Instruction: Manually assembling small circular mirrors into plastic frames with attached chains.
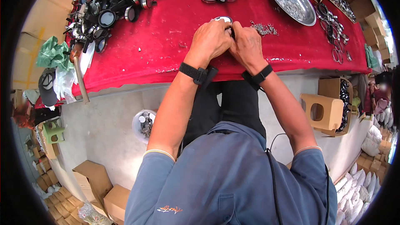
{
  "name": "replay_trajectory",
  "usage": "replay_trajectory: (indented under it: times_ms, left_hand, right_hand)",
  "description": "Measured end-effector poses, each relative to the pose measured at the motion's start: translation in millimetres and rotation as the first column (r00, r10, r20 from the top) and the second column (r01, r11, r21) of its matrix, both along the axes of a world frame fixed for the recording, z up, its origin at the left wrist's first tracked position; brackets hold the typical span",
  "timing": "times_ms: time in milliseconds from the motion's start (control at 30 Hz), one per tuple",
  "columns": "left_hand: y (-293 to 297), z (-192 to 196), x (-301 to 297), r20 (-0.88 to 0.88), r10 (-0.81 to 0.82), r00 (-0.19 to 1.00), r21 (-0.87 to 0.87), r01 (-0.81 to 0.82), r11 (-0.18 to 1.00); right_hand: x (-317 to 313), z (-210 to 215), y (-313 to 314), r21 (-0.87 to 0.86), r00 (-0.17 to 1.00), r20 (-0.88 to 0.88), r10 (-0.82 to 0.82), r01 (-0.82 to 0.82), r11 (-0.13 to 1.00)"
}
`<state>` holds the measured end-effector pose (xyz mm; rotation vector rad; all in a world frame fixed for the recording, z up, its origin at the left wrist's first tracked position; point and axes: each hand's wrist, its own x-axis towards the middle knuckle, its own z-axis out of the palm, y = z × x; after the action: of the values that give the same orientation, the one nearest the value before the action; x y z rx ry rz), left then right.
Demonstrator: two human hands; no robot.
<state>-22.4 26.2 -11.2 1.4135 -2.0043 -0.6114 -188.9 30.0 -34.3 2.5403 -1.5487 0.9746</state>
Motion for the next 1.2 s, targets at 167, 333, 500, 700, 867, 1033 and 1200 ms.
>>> replay_trajectory:
  times_ms: [167,333,500,700,867,1033,1200]
  left_hand:
    - [7.4,11.2,-2.7,-0.020,0.041,0.999,0.107,-0.039,0.993]
    - [3.5,7.2,-9.3,-0.119,0.053,0.991,0.001,-0.053,0.999]
    - [27.4,-3.3,9.3,-0.306,0.209,0.929,-0.030,-0.229,0.973]
    - [26.1,-36.5,-52.4,-0.179,0.264,0.948,-0.202,-0.298,0.933]
    - [46.2,-46.6,-17.7,-0.280,0.265,0.923,-0.053,-0.290,0.955]
    - [65.0,-12.5,13.6,-0.449,0.225,0.865,0.069,-0.218,0.974]
    - [66.5,-0.3,64.4,-0.428,0.298,0.853,-0.152,-0.393,0.907]
  right_hand:
    - [-44.9,17.6,10.7,0.088,0.974,0.001,0.226,-0.225,0.970]
    - [-125.2,19.9,-12.0,-0.122,0.999,0.034,-0.023,0.027,0.992]
    - [-172.3,-1.7,-53.4,-0.177,0.976,-0.049,-0.214,0.202,0.963]
    - [-295.8,-74.0,-54.9,-0.261,0.892,-0.287,-0.349,0.278,0.924]
    - [-271.5,-91.5,-68.3,-0.363,0.867,-0.307,-0.392,0.274,0.891]
    - [-280.3,-84.7,-70.9,-0.299,0.850,-0.315,-0.422,0.333,0.894]
    - [-298.9,-78.6,-73.9,-0.294,0.838,-0.325,-0.439,0.352,0.889]
